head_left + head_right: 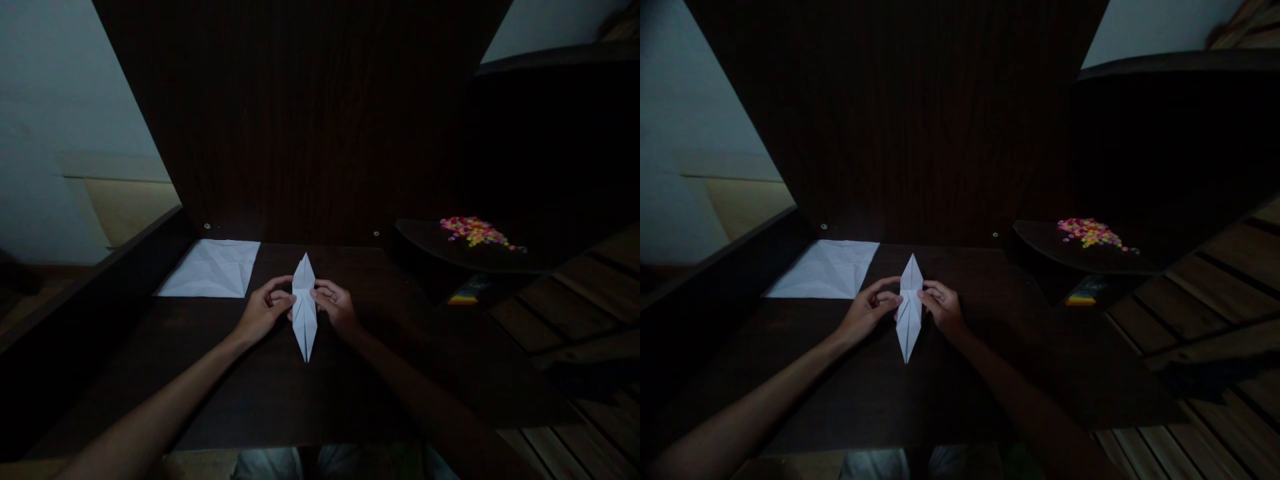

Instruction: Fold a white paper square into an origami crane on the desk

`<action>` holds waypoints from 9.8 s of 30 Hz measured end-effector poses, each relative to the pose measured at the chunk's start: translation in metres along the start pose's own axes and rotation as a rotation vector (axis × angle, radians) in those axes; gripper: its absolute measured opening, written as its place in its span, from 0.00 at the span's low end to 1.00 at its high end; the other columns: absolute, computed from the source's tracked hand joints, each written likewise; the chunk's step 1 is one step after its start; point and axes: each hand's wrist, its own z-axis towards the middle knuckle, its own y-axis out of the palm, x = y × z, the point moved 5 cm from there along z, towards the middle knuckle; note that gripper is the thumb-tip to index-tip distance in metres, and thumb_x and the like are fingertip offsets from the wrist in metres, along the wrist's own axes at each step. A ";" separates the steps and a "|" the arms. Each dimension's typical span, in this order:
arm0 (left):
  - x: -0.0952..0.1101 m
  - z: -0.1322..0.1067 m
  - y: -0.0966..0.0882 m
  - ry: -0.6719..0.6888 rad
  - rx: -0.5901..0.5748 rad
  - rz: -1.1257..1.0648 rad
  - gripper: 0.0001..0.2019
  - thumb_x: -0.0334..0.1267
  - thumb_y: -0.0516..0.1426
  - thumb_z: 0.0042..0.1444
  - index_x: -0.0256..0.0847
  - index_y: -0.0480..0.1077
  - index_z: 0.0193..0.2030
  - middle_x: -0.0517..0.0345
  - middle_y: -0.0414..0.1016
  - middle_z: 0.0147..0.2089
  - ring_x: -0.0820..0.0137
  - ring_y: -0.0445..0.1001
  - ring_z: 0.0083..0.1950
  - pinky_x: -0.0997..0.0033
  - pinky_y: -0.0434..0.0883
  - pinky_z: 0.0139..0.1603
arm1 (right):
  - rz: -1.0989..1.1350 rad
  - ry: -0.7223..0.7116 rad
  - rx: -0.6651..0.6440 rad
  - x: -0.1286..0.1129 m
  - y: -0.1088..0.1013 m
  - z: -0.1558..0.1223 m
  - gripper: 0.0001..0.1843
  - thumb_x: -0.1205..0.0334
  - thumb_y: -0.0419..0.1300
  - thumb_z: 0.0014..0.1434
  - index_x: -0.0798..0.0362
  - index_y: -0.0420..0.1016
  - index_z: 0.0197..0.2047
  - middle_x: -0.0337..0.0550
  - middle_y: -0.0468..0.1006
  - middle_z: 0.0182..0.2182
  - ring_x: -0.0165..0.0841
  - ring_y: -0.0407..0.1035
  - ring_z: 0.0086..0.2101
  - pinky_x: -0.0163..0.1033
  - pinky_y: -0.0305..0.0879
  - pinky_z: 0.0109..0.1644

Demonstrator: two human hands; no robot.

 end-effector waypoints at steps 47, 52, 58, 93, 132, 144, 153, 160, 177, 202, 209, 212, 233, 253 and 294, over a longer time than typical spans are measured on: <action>0.006 -0.004 -0.009 0.095 0.250 0.229 0.13 0.40 0.66 0.43 0.37 0.72 0.34 0.58 0.74 0.31 0.72 0.72 0.32 0.72 0.69 0.34 | -0.057 -0.119 0.023 -0.008 0.014 -0.011 0.15 0.58 0.66 0.47 0.51 0.64 0.33 0.34 0.70 0.23 0.28 0.68 0.22 0.33 0.67 0.22; 0.014 -0.007 -0.009 0.150 0.289 0.323 0.12 0.40 0.65 0.44 0.37 0.73 0.33 0.60 0.72 0.29 0.73 0.68 0.30 0.75 0.67 0.33 | -0.112 -0.179 0.110 -0.011 0.014 -0.013 0.13 0.60 0.65 0.48 0.51 0.65 0.33 0.36 0.70 0.25 0.29 0.69 0.27 0.33 0.67 0.27; 0.013 -0.008 -0.008 0.131 0.261 0.280 0.12 0.40 0.65 0.44 0.36 0.71 0.32 0.60 0.71 0.28 0.74 0.68 0.29 0.75 0.66 0.31 | -0.115 -0.180 0.100 -0.011 0.016 -0.015 0.13 0.59 0.64 0.49 0.51 0.62 0.31 0.34 0.69 0.23 0.27 0.68 0.24 0.31 0.65 0.25; 0.021 -0.010 -0.005 0.246 0.214 0.341 0.08 0.41 0.61 0.49 0.39 0.76 0.33 0.53 0.78 0.40 0.67 0.75 0.39 0.71 0.71 0.39 | 0.076 -0.140 0.039 -0.012 0.019 -0.015 0.14 0.57 0.68 0.46 0.53 0.70 0.34 0.38 0.74 0.26 0.29 0.70 0.24 0.32 0.70 0.22; 0.028 -0.014 0.009 0.217 -0.053 0.381 0.13 0.40 0.62 0.50 0.40 0.78 0.42 0.49 0.75 0.53 0.58 0.74 0.51 0.57 0.72 0.52 | 0.106 0.039 -0.142 -0.003 0.021 -0.012 0.18 0.52 0.69 0.44 0.55 0.67 0.25 0.35 0.71 0.21 0.24 0.64 0.19 0.30 0.62 0.20; 0.015 -0.009 -0.001 0.109 0.122 0.241 0.16 0.43 0.61 0.50 0.37 0.71 0.44 0.51 0.79 0.41 0.64 0.78 0.39 0.69 0.74 0.36 | 0.060 0.010 -0.140 -0.002 0.020 -0.010 0.16 0.53 0.67 0.46 0.54 0.67 0.28 0.34 0.69 0.20 0.24 0.62 0.19 0.29 0.58 0.19; 0.015 -0.009 -0.002 0.102 0.166 0.265 0.17 0.45 0.63 0.49 0.36 0.74 0.42 0.50 0.80 0.39 0.63 0.78 0.39 0.66 0.74 0.41 | -0.004 -0.006 -0.116 -0.002 0.019 -0.011 0.15 0.54 0.66 0.47 0.55 0.72 0.34 0.35 0.70 0.20 0.25 0.63 0.18 0.30 0.59 0.19; 0.031 -0.013 -0.004 0.268 0.209 0.429 0.10 0.43 0.61 0.51 0.43 0.79 0.37 0.52 0.77 0.44 0.63 0.75 0.46 0.62 0.71 0.50 | 0.013 -0.050 -0.112 -0.002 0.022 -0.015 0.15 0.55 0.67 0.47 0.55 0.74 0.35 0.40 0.74 0.24 0.27 0.64 0.21 0.31 0.60 0.19; 0.023 -0.012 -0.004 0.150 0.165 0.315 0.13 0.45 0.62 0.50 0.39 0.78 0.39 0.50 0.79 0.45 0.60 0.76 0.48 0.61 0.70 0.52 | -0.048 -0.192 -0.050 -0.010 0.018 -0.019 0.14 0.57 0.67 0.47 0.53 0.78 0.36 0.47 0.70 0.44 0.36 0.70 0.39 0.38 0.72 0.37; 0.017 -0.013 -0.005 0.022 0.238 0.180 0.23 0.46 0.68 0.40 0.34 0.76 0.41 0.46 0.80 0.41 0.57 0.78 0.43 0.61 0.75 0.45 | -0.022 -0.126 0.008 -0.013 0.014 -0.014 0.12 0.56 0.69 0.44 0.53 0.74 0.31 0.43 0.77 0.31 0.36 0.72 0.36 0.39 0.69 0.39; 0.013 -0.010 -0.007 -0.048 0.207 0.136 0.23 0.45 0.68 0.38 0.33 0.76 0.40 0.47 0.81 0.38 0.60 0.79 0.39 0.65 0.76 0.42 | 0.109 0.039 -0.063 -0.007 0.019 -0.009 0.20 0.53 0.72 0.38 0.53 0.74 0.33 0.44 0.78 0.33 0.36 0.73 0.33 0.39 0.70 0.36; 0.012 -0.008 -0.008 -0.079 0.200 0.116 0.23 0.45 0.69 0.37 0.33 0.76 0.40 0.48 0.81 0.36 0.61 0.79 0.38 0.66 0.75 0.41 | 0.105 0.071 -0.068 -0.005 0.018 -0.010 0.19 0.52 0.71 0.38 0.54 0.73 0.29 0.42 0.77 0.30 0.35 0.72 0.31 0.39 0.69 0.35; 0.004 -0.005 -0.006 -0.108 0.098 0.117 0.20 0.44 0.69 0.38 0.34 0.77 0.36 0.52 0.80 0.31 0.64 0.78 0.36 0.67 0.73 0.41 | 0.035 0.102 -0.013 -0.003 0.013 -0.010 0.14 0.55 0.71 0.35 0.53 0.74 0.22 0.39 0.76 0.24 0.33 0.70 0.27 0.36 0.64 0.31; 0.004 -0.006 -0.001 -0.178 0.113 -0.023 0.20 0.40 0.70 0.35 0.34 0.74 0.36 0.53 0.79 0.34 0.69 0.76 0.36 0.71 0.72 0.41 | 0.271 0.224 0.025 0.003 0.015 -0.010 0.16 0.61 0.74 0.31 0.54 0.73 0.24 0.38 0.76 0.26 0.30 0.69 0.29 0.36 0.64 0.38; 0.003 -0.009 0.008 -0.169 0.036 -0.061 0.11 0.39 0.67 0.42 0.35 0.74 0.31 0.57 0.75 0.30 0.75 0.68 0.29 0.77 0.63 0.30 | 0.182 0.090 0.085 -0.002 0.010 -0.011 0.21 0.64 0.72 0.35 0.53 0.72 0.35 0.38 0.75 0.28 0.31 0.70 0.31 0.36 0.65 0.37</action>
